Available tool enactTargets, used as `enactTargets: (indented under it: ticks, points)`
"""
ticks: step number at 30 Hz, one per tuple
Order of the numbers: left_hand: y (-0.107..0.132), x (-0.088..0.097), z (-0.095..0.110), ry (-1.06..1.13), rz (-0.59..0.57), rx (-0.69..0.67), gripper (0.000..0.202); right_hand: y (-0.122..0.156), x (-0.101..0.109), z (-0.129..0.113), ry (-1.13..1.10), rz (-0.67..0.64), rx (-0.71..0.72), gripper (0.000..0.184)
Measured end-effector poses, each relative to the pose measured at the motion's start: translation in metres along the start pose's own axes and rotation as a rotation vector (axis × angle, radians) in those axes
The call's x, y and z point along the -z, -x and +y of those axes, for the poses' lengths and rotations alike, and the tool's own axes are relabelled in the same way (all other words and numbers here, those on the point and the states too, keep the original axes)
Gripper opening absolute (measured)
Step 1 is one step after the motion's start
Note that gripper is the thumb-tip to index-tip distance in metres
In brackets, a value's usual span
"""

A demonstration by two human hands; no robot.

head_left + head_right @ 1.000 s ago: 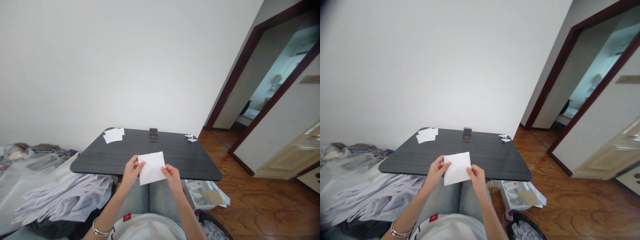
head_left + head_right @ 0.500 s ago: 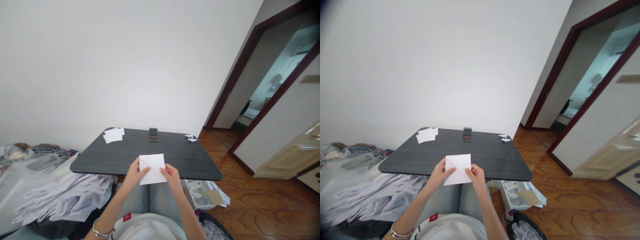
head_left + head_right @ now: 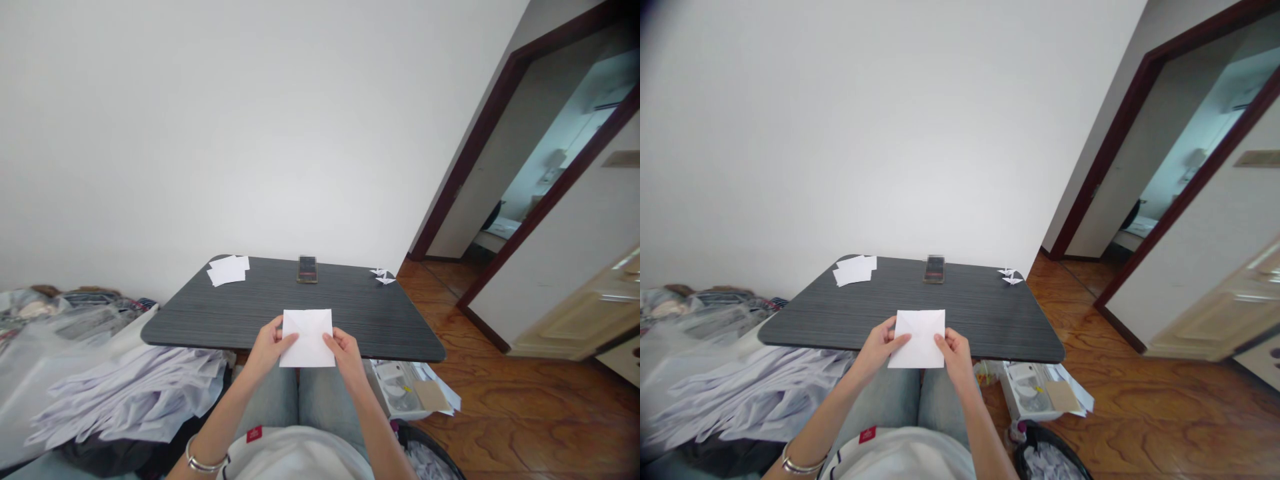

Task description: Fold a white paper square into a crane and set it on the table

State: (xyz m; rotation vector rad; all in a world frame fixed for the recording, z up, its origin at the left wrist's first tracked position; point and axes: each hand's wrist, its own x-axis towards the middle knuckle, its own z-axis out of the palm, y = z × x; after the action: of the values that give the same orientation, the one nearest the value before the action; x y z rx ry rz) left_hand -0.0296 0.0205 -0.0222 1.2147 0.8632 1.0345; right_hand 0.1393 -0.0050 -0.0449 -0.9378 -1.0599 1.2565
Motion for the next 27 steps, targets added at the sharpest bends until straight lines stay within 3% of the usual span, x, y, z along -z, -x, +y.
enactTargets:
  ticks: [5,11,17,21,24,27]
  points:
    - [0.000,0.003,0.000,-0.003,0.033,0.029,0.047,0.003,0.002,-0.012,0.067,0.112,0.124,0.039]
    - [-0.001,0.005,-0.002,0.011,0.004,0.021,0.051,0.004,0.012,-0.009,0.336,-0.118,0.264,0.019]
    - [0.002,0.004,0.001,0.037,0.054,-0.026,0.073,0.000,0.013,0.000,0.346,-0.093,0.285,0.014]
    - [0.002,0.011,0.003,-0.015,0.090,-0.158,0.050,-0.001,0.014,0.002,0.243,-0.041,0.211,0.015]
    - [0.001,0.016,0.003,-0.109,0.029,-0.217,0.030,-0.001,0.015,0.004,0.158,-0.013,0.171,0.018]
    - [0.001,0.016,0.003,-0.159,-0.037,-0.262,0.024,0.000,0.014,0.004,0.140,-0.008,0.176,0.020]
